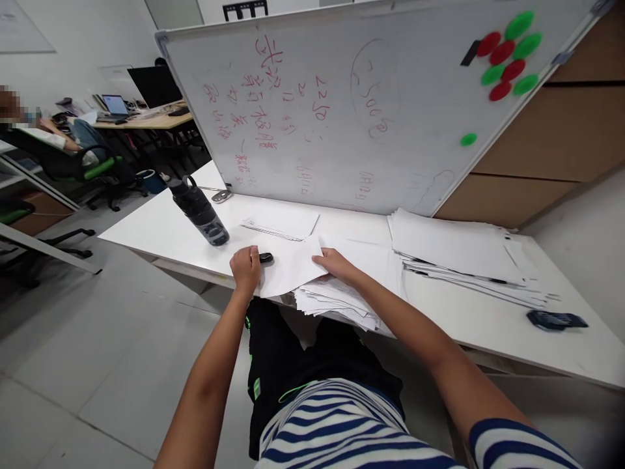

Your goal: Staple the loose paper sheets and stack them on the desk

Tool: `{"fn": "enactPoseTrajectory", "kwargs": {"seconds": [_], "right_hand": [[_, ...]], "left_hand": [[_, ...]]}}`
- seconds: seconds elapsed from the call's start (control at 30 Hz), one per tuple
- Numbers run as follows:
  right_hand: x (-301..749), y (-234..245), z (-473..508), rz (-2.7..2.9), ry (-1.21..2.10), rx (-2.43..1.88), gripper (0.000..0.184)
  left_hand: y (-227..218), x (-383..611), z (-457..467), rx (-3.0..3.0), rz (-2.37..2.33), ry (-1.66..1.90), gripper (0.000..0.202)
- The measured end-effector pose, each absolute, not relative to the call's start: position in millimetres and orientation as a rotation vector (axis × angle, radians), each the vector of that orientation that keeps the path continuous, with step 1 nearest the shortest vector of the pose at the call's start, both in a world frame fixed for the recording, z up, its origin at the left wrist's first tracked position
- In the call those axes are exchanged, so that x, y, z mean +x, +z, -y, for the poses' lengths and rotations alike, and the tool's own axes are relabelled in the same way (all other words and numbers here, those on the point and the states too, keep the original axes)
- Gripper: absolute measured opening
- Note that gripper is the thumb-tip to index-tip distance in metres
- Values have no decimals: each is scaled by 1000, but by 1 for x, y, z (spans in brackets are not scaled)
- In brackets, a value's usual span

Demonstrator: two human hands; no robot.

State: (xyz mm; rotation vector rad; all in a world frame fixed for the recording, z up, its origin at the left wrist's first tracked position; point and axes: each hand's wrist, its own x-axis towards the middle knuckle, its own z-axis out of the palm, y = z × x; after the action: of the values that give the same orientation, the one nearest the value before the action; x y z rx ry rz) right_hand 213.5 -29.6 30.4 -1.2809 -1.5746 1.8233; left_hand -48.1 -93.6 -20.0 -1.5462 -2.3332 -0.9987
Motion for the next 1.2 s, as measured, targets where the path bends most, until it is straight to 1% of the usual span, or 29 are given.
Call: {"fn": "enactPoseTrajectory", "kwargs": {"seconds": [0.07, 0.17, 0.33, 0.43, 0.5, 0.63, 0.73, 0.87, 1.07, 1.13, 1.2], "right_hand": [[213, 33, 31, 1611, 1786, -1297, 17], [218, 47, 34, 1788, 1638, -1265, 12], [253, 85, 43, 2103, 1274, -1195, 26], [280, 95, 42, 2021, 1155, -1214, 33], [293, 88, 38, 1901, 1206, -1246, 37], [305, 54, 29, 1729, 1430, -1243, 42], [305, 34, 26, 1635, 1472, -1224, 45], [310, 28, 25, 1609, 1527, -1215, 50], [353, 34, 32, 1555, 1255, -1317, 47], [367, 35, 42, 1550, 1194, -1393, 51], [377, 36, 52, 1645, 1074, -1556, 59]], "left_hand": [[-28, -49, 103, -1601, 2346, -813, 42], [-34, -51, 104, -1572, 2366, -698, 45], [-35, -51, 97, -1473, 2389, -654, 47], [-37, -50, 97, -1464, 2395, -648, 47], [-39, -50, 97, -1456, 2399, -650, 46], [-42, -49, 97, -1437, 2396, -661, 47], [-42, -49, 97, -1426, 2413, -662, 47], [-41, -50, 97, -1434, 2418, -651, 46], [-42, -50, 97, -1417, 2391, -618, 48], [-40, -49, 96, -1414, 2401, -624, 48], [-37, -49, 95, -1404, 2429, -633, 49]]}}
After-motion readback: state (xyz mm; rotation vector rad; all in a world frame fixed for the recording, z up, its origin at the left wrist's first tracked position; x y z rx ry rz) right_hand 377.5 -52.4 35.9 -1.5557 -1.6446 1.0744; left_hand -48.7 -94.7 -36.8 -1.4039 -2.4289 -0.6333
